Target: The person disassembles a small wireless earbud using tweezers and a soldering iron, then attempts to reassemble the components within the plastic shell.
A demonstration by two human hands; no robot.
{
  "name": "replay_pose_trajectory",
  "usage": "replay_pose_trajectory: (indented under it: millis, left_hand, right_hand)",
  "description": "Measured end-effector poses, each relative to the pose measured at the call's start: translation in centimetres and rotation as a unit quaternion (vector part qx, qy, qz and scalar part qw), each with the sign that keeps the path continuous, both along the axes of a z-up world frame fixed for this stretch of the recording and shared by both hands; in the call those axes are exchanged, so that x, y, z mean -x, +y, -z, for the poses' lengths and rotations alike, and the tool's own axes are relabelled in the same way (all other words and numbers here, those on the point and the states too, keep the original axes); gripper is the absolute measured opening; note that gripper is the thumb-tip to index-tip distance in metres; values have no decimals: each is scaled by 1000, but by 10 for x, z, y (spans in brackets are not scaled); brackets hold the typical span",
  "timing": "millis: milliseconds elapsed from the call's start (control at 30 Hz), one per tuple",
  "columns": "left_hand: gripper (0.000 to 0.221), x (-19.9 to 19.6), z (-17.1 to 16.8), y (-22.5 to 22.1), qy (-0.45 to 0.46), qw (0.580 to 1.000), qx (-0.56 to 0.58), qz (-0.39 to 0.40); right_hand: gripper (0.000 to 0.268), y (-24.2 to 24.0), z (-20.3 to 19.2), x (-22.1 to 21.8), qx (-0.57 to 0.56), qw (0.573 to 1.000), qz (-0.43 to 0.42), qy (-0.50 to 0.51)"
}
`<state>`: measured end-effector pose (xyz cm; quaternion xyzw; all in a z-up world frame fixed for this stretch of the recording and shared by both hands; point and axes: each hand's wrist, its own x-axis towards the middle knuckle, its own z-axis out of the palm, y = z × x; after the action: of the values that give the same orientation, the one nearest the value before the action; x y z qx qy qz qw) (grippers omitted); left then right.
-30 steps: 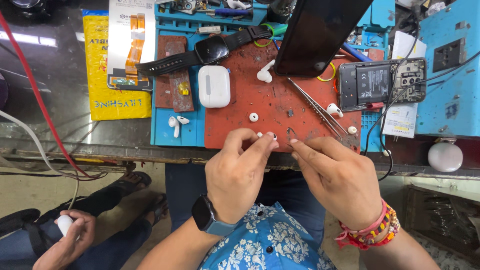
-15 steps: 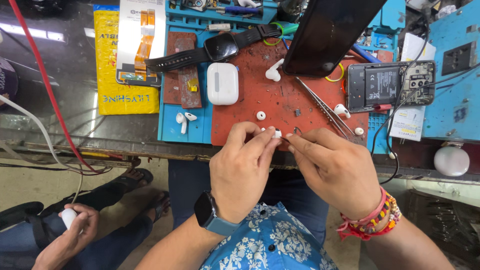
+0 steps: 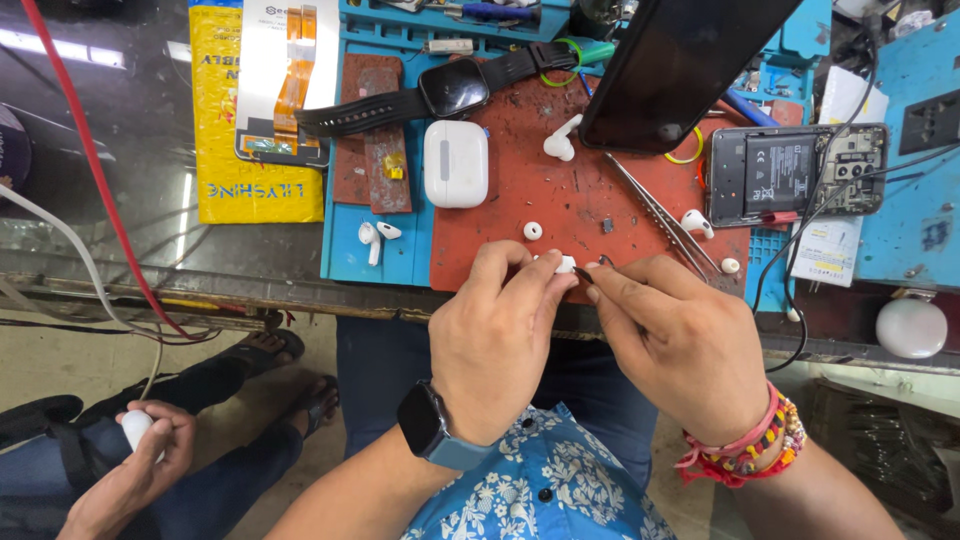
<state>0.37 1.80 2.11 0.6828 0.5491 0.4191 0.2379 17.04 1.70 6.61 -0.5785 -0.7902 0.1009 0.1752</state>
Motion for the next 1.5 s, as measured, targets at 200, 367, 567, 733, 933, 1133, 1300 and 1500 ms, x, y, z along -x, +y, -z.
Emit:
replay_pose_trajectory:
  millis: [200,367,567,733,933,1133,1300,1500]
  left_hand:
    - [18,0,1,0,-7,1000,3,1]
    - [17,0,1,0,-9,1000,1,2]
    - [18,1,1,0,-14,1000,-5,2]
    - [17,0,2,0,-10,1000,-14,-4]
    - [17,-1,3,-1,-9,1000,-15,-6]
    - [16,-1,3,0,-9,1000,-26,-10]
    - [17,-2,5,-2,-8,999,-33,-12]
    - [16,-1,5,-3,-15,999,-47,-12]
  right_hand:
    - [22,-1,2,1,-7,1000,2,-2]
    - [21,-1,2,2,-4,1000,11,1]
    - [21,7,-16,-15,-26,993,105,39]
    - [20,23,-23,-47,-71,993,84,-48]
    - [14,21,-7,-68,-21,990,143,-2]
    - [27,9,-18,-87,91,964,234,92]
    - [37,-2,-11,-89,82,986,128,-66]
    - [27,-8,-12,-88,67,989,96,-90]
